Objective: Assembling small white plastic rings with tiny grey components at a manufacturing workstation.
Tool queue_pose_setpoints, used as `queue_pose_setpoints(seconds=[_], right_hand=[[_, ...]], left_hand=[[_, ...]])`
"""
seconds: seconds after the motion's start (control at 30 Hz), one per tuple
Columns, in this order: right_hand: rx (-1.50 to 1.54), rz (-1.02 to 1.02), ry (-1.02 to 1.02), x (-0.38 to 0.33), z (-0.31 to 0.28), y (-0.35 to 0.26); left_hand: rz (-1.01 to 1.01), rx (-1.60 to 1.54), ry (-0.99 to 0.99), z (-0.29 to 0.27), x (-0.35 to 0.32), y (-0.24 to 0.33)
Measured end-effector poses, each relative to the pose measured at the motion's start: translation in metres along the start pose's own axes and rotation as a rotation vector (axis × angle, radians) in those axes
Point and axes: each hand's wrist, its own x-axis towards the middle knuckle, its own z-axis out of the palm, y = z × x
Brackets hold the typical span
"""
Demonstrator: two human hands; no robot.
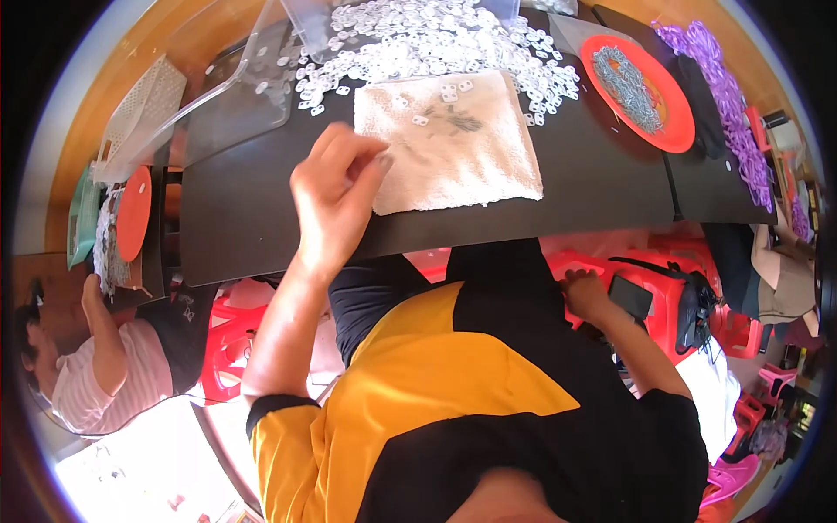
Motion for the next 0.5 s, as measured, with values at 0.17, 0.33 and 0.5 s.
queue_pose_setpoints(seconds=[0.17, 0.33, 0.5], right_hand=[[0.876, -0.339, -0.053, -0.005, -0.229, 0.001], [0.738, -1.477, -0.088, -0.015, -0.38, 0.002], [0.744, -1.762, 0.302, -0.07, -0.42, -0.027]], left_hand=[[-0.01, -0.117, -0.084, 0.024, 0.029, -0.006], [0.0, -0.11, -0.135, 0.039, 0.032, -0.002], [-0.03, 0.101, -0.152, 0.044, 0.028, -0.026]])
